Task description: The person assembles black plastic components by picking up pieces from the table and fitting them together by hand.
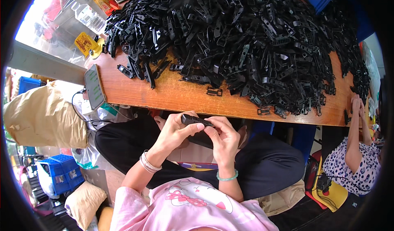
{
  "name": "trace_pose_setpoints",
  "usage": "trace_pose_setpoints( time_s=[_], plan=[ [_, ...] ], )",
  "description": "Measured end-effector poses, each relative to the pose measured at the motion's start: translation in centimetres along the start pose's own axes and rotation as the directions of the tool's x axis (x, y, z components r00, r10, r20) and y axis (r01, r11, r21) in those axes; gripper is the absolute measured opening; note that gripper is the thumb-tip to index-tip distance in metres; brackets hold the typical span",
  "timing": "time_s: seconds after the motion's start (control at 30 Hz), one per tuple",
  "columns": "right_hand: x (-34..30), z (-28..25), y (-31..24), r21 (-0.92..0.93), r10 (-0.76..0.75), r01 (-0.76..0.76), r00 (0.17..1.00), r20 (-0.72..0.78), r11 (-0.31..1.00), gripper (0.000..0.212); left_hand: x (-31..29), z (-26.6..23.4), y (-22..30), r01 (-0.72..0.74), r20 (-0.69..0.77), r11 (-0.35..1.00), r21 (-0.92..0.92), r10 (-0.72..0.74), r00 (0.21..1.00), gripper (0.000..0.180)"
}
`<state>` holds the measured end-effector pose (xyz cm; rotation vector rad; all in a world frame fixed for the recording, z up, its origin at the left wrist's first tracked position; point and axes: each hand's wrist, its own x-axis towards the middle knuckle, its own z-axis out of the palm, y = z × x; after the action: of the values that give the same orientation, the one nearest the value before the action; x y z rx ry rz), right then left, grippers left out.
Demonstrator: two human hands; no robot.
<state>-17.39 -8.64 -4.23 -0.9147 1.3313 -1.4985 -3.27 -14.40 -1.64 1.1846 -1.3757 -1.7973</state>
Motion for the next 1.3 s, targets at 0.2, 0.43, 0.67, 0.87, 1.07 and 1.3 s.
trace_pose_setpoints(
  time_s=[0.2, 0.43, 0.67, 0.87, 1.07, 1.3],
  plan=[
    [0.4, -1.0, 0.5, 0.198, 0.094, -0.08, 0.993, -0.065, 0.977, 0.021, 2.3, -1.0, -0.2, -0.222, -0.059, 0.95, 0.221, 0.24, 0.969, 0.017],
    [0.6, -1.4, 0.9, 0.139, 0.115, -0.112, 0.993, -0.01, 0.984, 0.025, 4.4, -7.9, -0.1, -0.007, -0.383, 0.478, 0.878, 0.713, 0.588, 0.019],
    [0.6, -0.9, 1.3, 0.195, 0.132, -0.141, 0.989, 0.062, 0.97, 0.025, 3.3, -8.8, 0.1, -0.095, -0.107, 0.22, 0.971, 0.756, 0.646, 0.021],
    [0.7, -0.6, 1.0, 0.284, 0.035, -0.074, 0.99, 0.139, 0.956, 0.025, 0.6, -4.7, -1.0, -0.388, -0.577, 0.9, 0.2, 0.429, 0.695, 0.008],
    [0.2, -0.5, 0.4, 0.207, -0.05, 0.009, 0.98, 0.195, 0.978, 0.028, -1.3, -1.6, 0.0, -0.085, -0.27, 0.996, 0.032, 0.09, 0.959, 0.023],
    [-0.5, -0.4, 0.4, 0.119, -0.075, 0.067, 0.995, 0.071, 0.991, 0.026, -2.5, -1.1, 1.6, -0.134, 0.006, 0.949, 0.284, 0.138, 0.99, 0.039]
  ],
)
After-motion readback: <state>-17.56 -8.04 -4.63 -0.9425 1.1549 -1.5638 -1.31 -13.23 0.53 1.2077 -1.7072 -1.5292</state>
